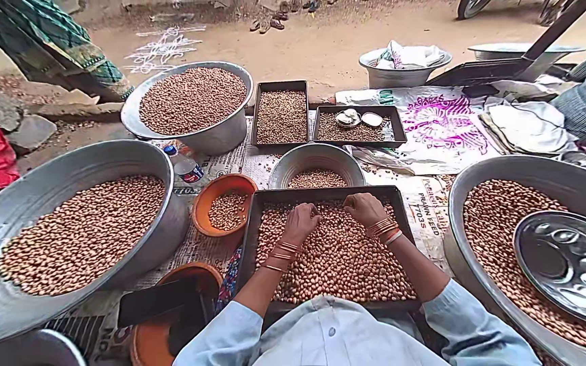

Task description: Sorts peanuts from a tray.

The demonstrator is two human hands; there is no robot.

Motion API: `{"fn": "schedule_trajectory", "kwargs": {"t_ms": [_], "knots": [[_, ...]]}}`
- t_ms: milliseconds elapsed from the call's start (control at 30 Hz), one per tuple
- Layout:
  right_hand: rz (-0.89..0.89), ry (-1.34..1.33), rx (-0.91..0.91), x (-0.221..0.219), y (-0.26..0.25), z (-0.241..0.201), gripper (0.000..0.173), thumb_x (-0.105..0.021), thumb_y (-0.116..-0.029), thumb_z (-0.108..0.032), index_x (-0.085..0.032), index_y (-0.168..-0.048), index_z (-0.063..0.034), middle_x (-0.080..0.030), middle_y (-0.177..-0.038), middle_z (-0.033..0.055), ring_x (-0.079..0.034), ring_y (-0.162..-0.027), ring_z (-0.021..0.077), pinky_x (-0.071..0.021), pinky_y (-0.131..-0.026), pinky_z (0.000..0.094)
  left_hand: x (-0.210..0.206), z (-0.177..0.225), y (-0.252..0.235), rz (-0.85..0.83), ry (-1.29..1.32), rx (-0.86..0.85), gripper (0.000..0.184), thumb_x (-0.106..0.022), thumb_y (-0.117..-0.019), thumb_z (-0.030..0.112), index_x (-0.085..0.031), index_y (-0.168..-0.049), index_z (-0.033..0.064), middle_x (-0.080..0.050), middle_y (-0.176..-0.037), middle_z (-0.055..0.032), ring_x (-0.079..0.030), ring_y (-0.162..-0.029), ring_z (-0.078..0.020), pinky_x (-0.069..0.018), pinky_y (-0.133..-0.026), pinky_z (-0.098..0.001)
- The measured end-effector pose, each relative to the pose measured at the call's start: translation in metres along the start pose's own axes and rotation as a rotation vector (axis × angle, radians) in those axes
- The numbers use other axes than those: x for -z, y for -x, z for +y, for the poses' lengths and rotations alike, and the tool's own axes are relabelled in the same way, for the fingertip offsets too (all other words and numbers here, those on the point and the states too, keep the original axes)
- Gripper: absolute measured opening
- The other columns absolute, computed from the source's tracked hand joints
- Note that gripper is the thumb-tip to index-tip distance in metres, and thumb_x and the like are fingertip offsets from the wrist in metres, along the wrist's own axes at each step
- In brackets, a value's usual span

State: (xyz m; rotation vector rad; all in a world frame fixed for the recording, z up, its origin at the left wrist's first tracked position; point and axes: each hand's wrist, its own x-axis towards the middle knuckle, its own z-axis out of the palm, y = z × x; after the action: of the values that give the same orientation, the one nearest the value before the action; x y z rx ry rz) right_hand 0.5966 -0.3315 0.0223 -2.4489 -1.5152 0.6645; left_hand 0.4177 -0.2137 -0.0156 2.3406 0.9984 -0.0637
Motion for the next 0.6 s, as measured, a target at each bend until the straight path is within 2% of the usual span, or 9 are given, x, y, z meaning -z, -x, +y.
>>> {"fn": "schedule_trajectory", "kwargs": {"t_ms": [67, 200, 267, 333, 400, 433, 467, 533, 600], "knots": [[-0.005, 0.083, 0.035, -0.009, -0.004, -0.007, 0.026, -0.058, -0.1020, -0.020, -0.074, -0.119, -0.0065, -0.072, -0.120, 0.0184, -0.067, -0.116, 0.0377, -0.0504, -0.096, 0.0586, -0.008, 0.003, 0.002, -0.024, -0.041, -0.005, 0.031, -0.061, -0.1016, 0.024, -0.070, -0.125, 0.0054, -0.068, -0.127, -0.0175, -0.063, -0.123, -0.0325, -0.0472, -0.107, -0.0503], [0.040, 0.197, 0.082, -0.024, -0.008, -0.011, 0.028, -0.050, -0.1046, -0.015, -0.071, -0.118, -0.0006, -0.070, -0.115, 0.0223, -0.068, -0.110, 0.0401, -0.0524, -0.090, 0.0564, 0.011, -0.004, 0.009, 0.030, -0.001, 0.022, 0.027, -0.059, -0.1012, 0.019, -0.070, -0.121, 0.0042, -0.071, -0.118, -0.0180, -0.068, -0.113, -0.0328, -0.0507, -0.101, -0.0509], [0.042, 0.212, 0.071, -0.026, -0.009, -0.011, 0.029, -0.049, -0.1054, -0.015, -0.070, -0.118, -0.0006, -0.070, -0.115, 0.0226, -0.068, -0.110, 0.0398, -0.0525, -0.090, 0.0559, 0.040, -0.019, 0.017, 0.208, -0.029, 0.128, 0.023, -0.058, -0.1016, 0.015, -0.071, -0.117, 0.0036, -0.071, -0.114, -0.0195, -0.068, -0.110, -0.0360, -0.0517, -0.098, -0.0545], [0.024, 0.215, 0.045, -0.026, -0.009, -0.009, 0.028, -0.050, -0.1049, -0.016, -0.070, -0.119, -0.0014, -0.070, -0.117, 0.0223, -0.068, -0.111, 0.0397, -0.0527, -0.090, 0.0561, 0.065, -0.045, 0.019, 0.495, -0.150, 0.185, 0.019, -0.063, -0.0987, 0.011, -0.072, -0.110, 0.0001, -0.069, -0.109, -0.0230, -0.067, -0.108, -0.0412, -0.0504, -0.098, -0.0587], [-0.010, 0.205, 0.014, -0.025, -0.009, -0.008, 0.029, -0.053, -0.1038, -0.017, -0.069, -0.122, -0.0026, -0.069, -0.120, 0.0220, -0.067, -0.113, 0.0396, -0.0522, -0.092, 0.0568, 0.079, -0.065, 0.019, 0.678, -0.237, 0.157, 0.017, -0.068, -0.0939, 0.007, -0.073, -0.108, -0.0016, -0.067, -0.113, -0.0273, -0.060, -0.117, -0.0462, -0.0364, -0.111, -0.0641], [-0.029, 0.198, 0.003, -0.024, -0.009, -0.009, 0.029, -0.054, -0.1030, -0.019, -0.068, -0.123, -0.0026, -0.069, -0.121, 0.0221, -0.066, -0.115, 0.0397, -0.0517, -0.093, 0.0571, 0.081, -0.065, 0.019, 0.695, -0.239, 0.123, 0.016, -0.070, -0.0927, 0.007, -0.073, -0.106, -0.0005, -0.067, -0.113, -0.0269, -0.060, -0.118, -0.0465, -0.0355, -0.111, -0.0644], [-0.051, 0.179, -0.006, -0.023, -0.010, -0.009, 0.031, -0.056, -0.1024, -0.021, -0.067, -0.124, -0.0023, -0.068, -0.123, 0.0222, -0.065, -0.117, 0.0399, -0.0508, -0.095, 0.0580, 0.079, -0.060, 0.018, 0.668, -0.212, 0.087, 0.015, -0.072, -0.0927, 0.008, -0.073, -0.105, 0.0010, -0.067, -0.110, -0.0252, -0.061, -0.114, -0.0452, -0.0403, -0.107, -0.0626], [-0.075, 0.080, -0.016, -0.019, -0.013, -0.006, 0.034, -0.060, -0.1003, -0.029, -0.068, -0.122, -0.0032, -0.069, -0.121, 0.0210, -0.065, -0.117, 0.0383, -0.0497, -0.097, 0.0588, 0.065, -0.039, 0.014, 0.505, -0.115, 0.036, 0.014, -0.072, -0.0950, 0.013, -0.076, -0.104, 0.0040, -0.071, -0.104, -0.0203, -0.066, -0.107, -0.0396, -0.0499, -0.099, -0.0566], [-0.009, -0.147, 0.003, -0.016, -0.017, 0.003, 0.030, -0.063, -0.0967, -0.028, -0.069, -0.112, -0.0032, -0.071, -0.105, 0.0183, -0.068, -0.101, 0.0339, -0.0513, -0.088, 0.0559, 0.048, -0.015, 0.009, 0.257, -0.062, 0.046, 0.020, -0.065, -0.1005, 0.018, -0.076, -0.112, 0.0059, -0.072, -0.112, -0.0177, -0.064, -0.116, -0.0351, -0.0466, -0.106, -0.0509]]}}
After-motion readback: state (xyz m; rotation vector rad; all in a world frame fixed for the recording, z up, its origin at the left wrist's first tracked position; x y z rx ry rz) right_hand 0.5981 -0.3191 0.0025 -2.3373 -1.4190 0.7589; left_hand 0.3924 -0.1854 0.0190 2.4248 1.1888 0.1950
